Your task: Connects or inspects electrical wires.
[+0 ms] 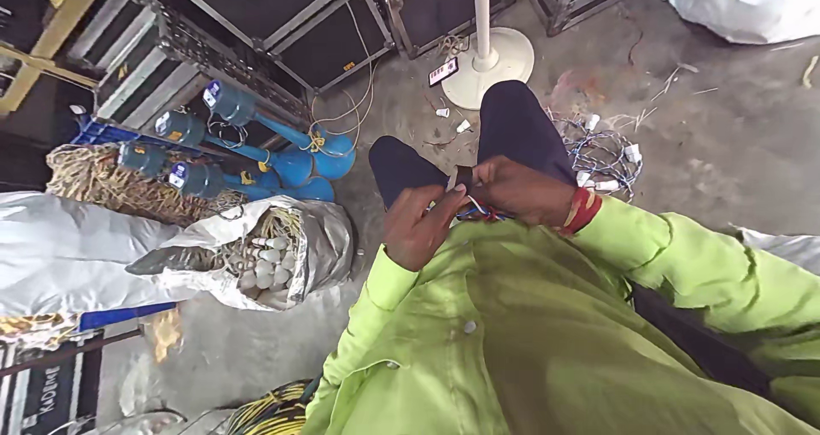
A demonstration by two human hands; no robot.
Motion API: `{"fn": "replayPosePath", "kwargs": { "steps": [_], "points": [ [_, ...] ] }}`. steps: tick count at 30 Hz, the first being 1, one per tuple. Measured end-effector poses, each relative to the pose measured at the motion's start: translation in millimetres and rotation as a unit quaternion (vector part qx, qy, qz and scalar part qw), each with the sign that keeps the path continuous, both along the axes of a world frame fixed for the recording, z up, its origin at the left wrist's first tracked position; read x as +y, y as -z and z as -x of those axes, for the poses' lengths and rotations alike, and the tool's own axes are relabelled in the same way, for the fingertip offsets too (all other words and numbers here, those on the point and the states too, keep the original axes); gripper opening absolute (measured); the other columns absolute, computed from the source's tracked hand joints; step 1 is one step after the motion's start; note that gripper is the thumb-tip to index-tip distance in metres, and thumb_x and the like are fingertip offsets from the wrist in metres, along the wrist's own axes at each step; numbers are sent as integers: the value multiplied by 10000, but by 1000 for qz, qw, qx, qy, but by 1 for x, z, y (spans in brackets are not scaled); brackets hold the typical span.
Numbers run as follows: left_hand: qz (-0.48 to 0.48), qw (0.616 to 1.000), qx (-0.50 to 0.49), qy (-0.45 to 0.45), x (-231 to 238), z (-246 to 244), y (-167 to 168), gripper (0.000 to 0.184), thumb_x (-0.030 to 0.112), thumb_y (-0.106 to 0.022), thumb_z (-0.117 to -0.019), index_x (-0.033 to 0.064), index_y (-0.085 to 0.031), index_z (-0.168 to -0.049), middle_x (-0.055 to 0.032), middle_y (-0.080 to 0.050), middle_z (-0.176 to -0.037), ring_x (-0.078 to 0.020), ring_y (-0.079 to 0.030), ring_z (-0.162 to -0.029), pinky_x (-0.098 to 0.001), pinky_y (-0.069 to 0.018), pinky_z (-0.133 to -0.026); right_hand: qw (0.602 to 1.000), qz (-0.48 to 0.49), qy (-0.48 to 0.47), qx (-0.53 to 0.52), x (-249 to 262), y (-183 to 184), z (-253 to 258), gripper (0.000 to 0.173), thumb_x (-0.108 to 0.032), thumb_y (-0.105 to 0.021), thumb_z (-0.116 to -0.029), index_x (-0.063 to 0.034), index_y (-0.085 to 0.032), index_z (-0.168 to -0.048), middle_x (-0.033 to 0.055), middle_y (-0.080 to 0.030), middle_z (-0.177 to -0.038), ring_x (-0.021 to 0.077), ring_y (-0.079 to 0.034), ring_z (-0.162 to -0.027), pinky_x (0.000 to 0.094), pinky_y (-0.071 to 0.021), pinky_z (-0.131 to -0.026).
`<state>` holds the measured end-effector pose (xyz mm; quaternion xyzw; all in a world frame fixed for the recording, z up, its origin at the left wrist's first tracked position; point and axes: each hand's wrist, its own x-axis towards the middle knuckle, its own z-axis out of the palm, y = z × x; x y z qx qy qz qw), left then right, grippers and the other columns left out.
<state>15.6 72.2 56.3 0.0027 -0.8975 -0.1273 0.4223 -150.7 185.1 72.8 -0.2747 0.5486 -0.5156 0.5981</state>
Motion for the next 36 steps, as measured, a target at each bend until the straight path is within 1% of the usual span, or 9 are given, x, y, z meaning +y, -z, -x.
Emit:
{"fn": "replayPosePath", "kwargs": {
  "steps": [4, 8, 13, 17, 22, 25, 28, 31, 36],
  "points": [
    [-2, 1000, -11, -27, -4, 2, -4, 133, 134, -754, -931, 24, -776, -1003, -144, -698, -931, -221, -665, -853, -308, -566, -783, 990, 64, 85, 92, 1, 8, 3, 188, -95, -657, -982, -24, -601, -1147, 40, -687, -770, 61, -614, -582, 203, -499, -519],
    [-27, 998, 16, -60, -10, 1, -5, 140, 137, -759, -930, 12, -778, -989, -142, -711, -933, -209, -688, -880, -307, -584, -808, 946, 179, 120, 244, 12, 10, 1, 191, -254, -621, -1021, -90, -718, -1019, -35, -708, -839, 31, -653, -697, 217, -561, -630],
    [-48, 996, 34, -68, -8, 0, -7, 132, 125, -760, -923, 10, -784, -982, -139, -714, -935, -197, -685, -882, -287, -576, -804, 900, 236, 115, 349, 16, 4, -6, 208, -230, -711, -962, -93, -789, -1097, -14, -752, -1000, 20, -689, -857, 195, -586, -749],
    [-65, 994, 43, -80, -7, 1, -11, 123, 109, -754, -921, 1, -781, -975, -137, -718, -939, -185, -688, -892, -287, -578, -819, 812, 280, 126, 496, 15, 4, -11, 240, -252, -672, -969, -88, -806, -1081, 38, -776, -1016, 144, -714, -977, 300, -569, -890],
    [-47, 993, 28, -106, -5, 5, -7, 117, 125, -751, -926, 27, -786, -979, -129, -720, -935, -196, -698, -885, -304, -589, -795, 732, 282, 142, 604, 12, 8, -16, 258, -177, -567, -994, -60, -791, -1049, 76, -781, -983, 262, -732, -952, 448, -572, -845],
    [-58, 996, -15, -69, -9, 3, -16, 154, 124, -724, -950, 8, -773, -1039, -143, -701, -957, -200, -683, -897, -301, -580, -822, 770, 280, 142, 555, 13, 4, -14, 246, -166, -572, -991, -58, -784, -1054, 65, -765, -984, 200, -706, -969, 349, -568, -877],
    [-93, 994, -48, -38, -11, 2, -26, 216, 123, -717, -959, -8, -755, -1125, -154, -676, -985, -183, -663, -894, -278, -568, -815, 870, 234, 124, 416, 14, -3, -11, 203, -175, -590, -1014, -66, -732, -1110, 24, -709, -1019, 64, -666, -899, 222, -571, -811],
    [-195, 978, -73, 10, -12, 1, -29, 242, 58, -694, -956, -31, -734, -1177, -163, -683, -1096, -159, -666, -987, -261, -568, -881, 932, 215, 111, 269, 12, -3, -11, 128, -103, -586, -1024, -54, -669, -1108, 3, -677, -958, 32, -642, -779, 191, -563, -685],
    [-295, 949, -97, 50, -14, 1, -28, 354, -46, -565, -942, -23, -690, -1272, -160, -670, -1204, -163, -660, -1068, -294, -569, -923, 973, 168, 117, 105, 10, -8, -14, 115, -70, -561, -1032, -34, -663, -1067, -11, -676, -847, 35, -639, -744, 199, -553, -694]
  ]
}}
